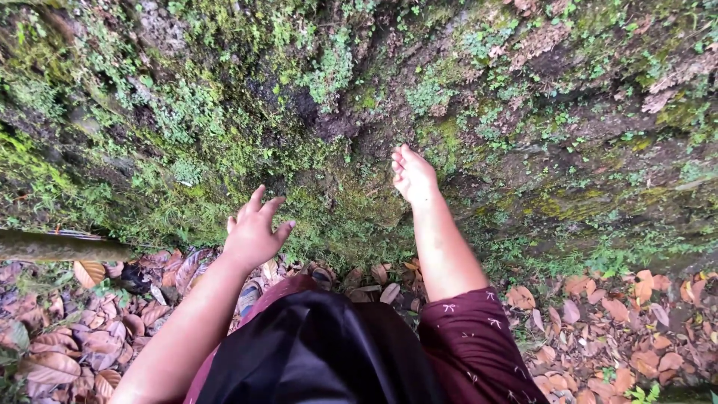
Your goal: Picking moss and weeds off a stone wall and a water pipe.
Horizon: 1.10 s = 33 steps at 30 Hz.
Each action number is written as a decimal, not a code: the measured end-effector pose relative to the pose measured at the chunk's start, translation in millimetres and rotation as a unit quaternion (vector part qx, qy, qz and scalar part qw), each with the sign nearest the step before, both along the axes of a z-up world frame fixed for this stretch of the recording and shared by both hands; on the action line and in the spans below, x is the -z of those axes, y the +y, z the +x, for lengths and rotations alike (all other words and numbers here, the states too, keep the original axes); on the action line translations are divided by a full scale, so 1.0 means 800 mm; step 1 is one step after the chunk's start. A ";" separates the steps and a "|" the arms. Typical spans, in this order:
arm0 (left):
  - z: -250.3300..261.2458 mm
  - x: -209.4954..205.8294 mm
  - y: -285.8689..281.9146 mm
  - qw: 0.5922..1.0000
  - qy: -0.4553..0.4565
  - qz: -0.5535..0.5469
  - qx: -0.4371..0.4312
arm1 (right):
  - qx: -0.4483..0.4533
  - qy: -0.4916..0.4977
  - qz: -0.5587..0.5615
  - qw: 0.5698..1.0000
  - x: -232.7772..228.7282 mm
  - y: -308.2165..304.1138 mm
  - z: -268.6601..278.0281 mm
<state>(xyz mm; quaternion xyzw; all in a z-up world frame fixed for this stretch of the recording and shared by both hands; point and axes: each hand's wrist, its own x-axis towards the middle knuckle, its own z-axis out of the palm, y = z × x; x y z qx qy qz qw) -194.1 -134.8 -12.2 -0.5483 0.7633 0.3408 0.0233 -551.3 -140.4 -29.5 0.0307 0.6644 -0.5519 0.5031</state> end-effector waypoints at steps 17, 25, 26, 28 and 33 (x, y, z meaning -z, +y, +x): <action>-0.036 0.016 0.018 0.999 0.023 0.009 -0.022 | -0.183 0.416 0.021 0.890 0.126 0.029 0.058; -0.021 0.055 0.047 0.996 0.020 0.036 -0.083 | -0.152 0.523 0.099 0.833 0.114 0.017 0.090; -0.020 0.057 0.047 0.995 0.017 0.044 -0.090 | -0.151 0.531 0.131 0.824 0.108 0.014 0.092; -0.017 0.059 0.045 0.993 0.013 0.051 -0.103 | -0.155 0.539 0.158 0.813 0.116 0.008 0.088; -0.013 0.062 0.046 0.991 0.015 0.053 -0.122 | -0.104 0.499 0.075 0.857 0.174 0.006 0.068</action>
